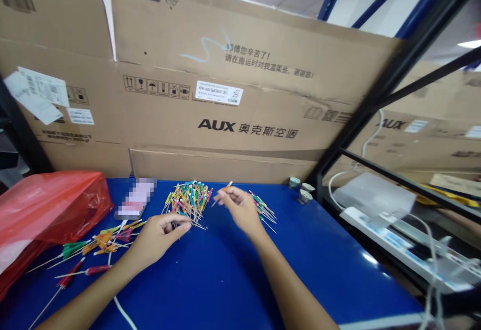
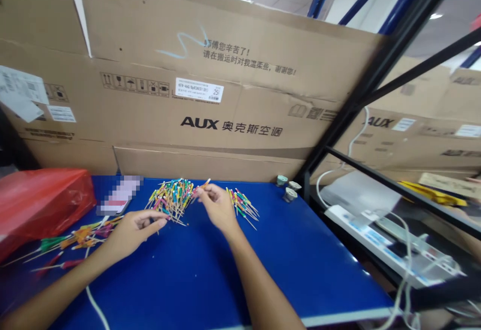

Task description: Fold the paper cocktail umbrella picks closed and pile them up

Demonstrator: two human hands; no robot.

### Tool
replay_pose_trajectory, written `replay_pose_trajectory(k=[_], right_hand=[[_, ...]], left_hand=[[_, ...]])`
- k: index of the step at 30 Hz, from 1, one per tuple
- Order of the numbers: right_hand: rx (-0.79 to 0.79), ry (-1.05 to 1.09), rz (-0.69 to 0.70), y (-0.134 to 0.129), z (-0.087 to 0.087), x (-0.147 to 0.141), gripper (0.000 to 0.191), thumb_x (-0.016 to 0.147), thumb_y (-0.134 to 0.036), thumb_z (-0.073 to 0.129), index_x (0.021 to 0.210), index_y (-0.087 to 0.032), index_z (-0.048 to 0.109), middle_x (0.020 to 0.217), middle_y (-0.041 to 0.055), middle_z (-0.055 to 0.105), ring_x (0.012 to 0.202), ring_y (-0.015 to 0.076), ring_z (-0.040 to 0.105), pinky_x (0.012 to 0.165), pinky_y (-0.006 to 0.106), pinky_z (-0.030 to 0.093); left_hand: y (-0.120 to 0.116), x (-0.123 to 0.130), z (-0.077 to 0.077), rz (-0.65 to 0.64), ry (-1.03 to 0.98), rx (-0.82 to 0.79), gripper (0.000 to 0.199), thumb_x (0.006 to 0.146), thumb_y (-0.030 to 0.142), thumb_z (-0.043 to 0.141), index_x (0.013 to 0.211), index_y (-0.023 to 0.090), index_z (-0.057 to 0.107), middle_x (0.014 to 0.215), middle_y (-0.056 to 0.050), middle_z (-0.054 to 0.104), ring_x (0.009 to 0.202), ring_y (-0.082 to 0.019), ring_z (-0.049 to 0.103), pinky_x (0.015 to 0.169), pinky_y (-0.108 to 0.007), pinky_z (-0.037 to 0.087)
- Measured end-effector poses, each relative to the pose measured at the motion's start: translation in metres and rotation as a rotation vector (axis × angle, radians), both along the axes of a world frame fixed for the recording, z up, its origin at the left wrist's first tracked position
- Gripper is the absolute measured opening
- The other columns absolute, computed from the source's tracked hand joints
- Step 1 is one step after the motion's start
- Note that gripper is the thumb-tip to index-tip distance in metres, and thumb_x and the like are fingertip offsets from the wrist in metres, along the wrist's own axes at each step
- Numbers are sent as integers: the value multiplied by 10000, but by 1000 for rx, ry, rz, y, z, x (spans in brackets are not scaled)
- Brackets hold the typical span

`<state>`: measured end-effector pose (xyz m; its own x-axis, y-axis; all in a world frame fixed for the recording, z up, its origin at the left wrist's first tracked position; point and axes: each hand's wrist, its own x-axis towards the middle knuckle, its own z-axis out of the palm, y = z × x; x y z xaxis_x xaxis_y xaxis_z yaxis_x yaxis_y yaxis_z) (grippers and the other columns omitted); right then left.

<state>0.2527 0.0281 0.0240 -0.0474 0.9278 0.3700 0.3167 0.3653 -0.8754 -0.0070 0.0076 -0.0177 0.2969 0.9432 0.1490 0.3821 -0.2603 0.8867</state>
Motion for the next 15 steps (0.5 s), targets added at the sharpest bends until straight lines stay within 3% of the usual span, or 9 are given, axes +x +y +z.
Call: replay_pose_trajectory(k=[3,5,8,10,13,15], right_hand=[[-6,-394,-462,7,10,49,362,894,-474,556,1033,-182,720,795,97,745,693,224,686,625,295,487],[-72,-621,-675,9,12,78,323,882,-442,567,987,-191,741,825,113,749,703,232,688,604,283,459],[-272,-823,-730,12,7,103,281,875,-404,573,785,-203,748,707,109,727,629,222,673,622,287,450],[-292,-894,-738,16,3,109,305,868,-434,583,754,-202,746,713,124,724,684,242,677,666,302,457],[-127,-915,-660,21,-3,101,286,878,-431,580,918,-212,759,879,133,743,871,273,667,745,321,464],[28,-862,-508,22,-7,83,299,915,-390,538,1063,-219,733,989,112,738,947,261,644,818,334,461]], left_hand=[[2,-2,-1,4,-6,-3,389,823,522,652,1014,208,780,557,10,582,495,-121,402,482,-229,284],[1,-1,-1,-15,-27,-17,385,820,521,651,991,203,783,586,-5,616,504,-127,427,483,-228,303],[0,1,1,-36,-54,-35,374,819,516,650,963,198,785,685,-38,694,523,-130,465,489,-227,338],[0,2,3,-37,-63,-46,379,821,516,650,964,192,782,733,-50,719,527,-128,476,491,-226,357],[1,2,4,-45,-74,-52,388,827,513,644,985,184,776,755,-57,729,533,-128,495,490,-224,374],[2,2,5,-53,-71,-58,378,827,507,644,972,183,776,751,-56,730,538,-129,506,491,-221,380]])
